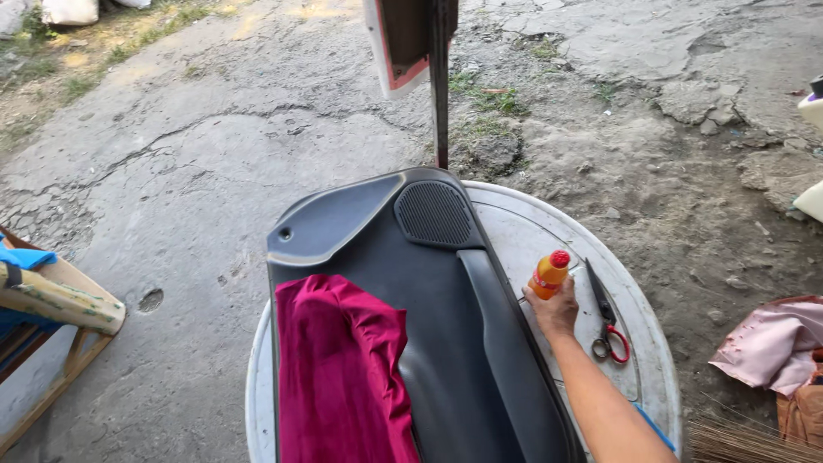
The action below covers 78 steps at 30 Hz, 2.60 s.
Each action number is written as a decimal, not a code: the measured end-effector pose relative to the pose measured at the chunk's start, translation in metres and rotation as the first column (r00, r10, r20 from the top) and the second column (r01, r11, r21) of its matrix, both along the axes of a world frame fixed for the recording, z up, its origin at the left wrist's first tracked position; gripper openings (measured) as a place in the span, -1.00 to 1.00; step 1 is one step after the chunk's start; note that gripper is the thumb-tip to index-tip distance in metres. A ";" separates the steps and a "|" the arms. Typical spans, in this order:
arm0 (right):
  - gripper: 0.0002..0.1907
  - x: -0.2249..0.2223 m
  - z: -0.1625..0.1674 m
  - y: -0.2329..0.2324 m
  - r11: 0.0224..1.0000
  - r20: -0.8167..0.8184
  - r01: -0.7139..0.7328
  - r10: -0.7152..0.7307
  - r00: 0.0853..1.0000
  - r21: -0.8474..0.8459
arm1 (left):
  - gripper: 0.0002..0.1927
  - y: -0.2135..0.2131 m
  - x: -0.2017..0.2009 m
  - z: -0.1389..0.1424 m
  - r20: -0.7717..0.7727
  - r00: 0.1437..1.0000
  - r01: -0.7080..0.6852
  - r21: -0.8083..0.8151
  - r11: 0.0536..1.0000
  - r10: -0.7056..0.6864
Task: The person lays a piece of pink stretch fabric over a gray car door trim panel resting on a round table, smooths it with their hands, and works the fabric edge over the panel's rim, tucking and pulling the material around the panel's contours section by section.
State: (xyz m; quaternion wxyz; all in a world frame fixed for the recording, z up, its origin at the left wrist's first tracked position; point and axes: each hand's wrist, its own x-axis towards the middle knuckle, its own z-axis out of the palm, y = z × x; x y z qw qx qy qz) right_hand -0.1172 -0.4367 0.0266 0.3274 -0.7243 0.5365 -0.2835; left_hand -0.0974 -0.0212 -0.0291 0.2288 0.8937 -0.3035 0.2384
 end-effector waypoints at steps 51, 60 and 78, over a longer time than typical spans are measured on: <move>-0.22 -0.132 0.009 0.573 0.921 -0.540 -0.390 0.329 0.775 0.002 | -0.26 0.204 0.053 0.077 -0.641 0.445 0.876 0.457 0.155 -0.626; -0.17 -0.066 -0.001 0.582 0.998 -0.654 0.003 0.035 0.756 0.056 | -0.11 0.027 0.251 0.037 -0.553 0.427 0.842 0.533 0.090 -0.715; -0.26 0.009 -0.033 0.510 0.994 -0.515 -0.073 0.019 0.857 -0.085 | -0.32 0.006 0.241 0.036 -0.615 0.028 0.783 0.503 -0.366 -0.788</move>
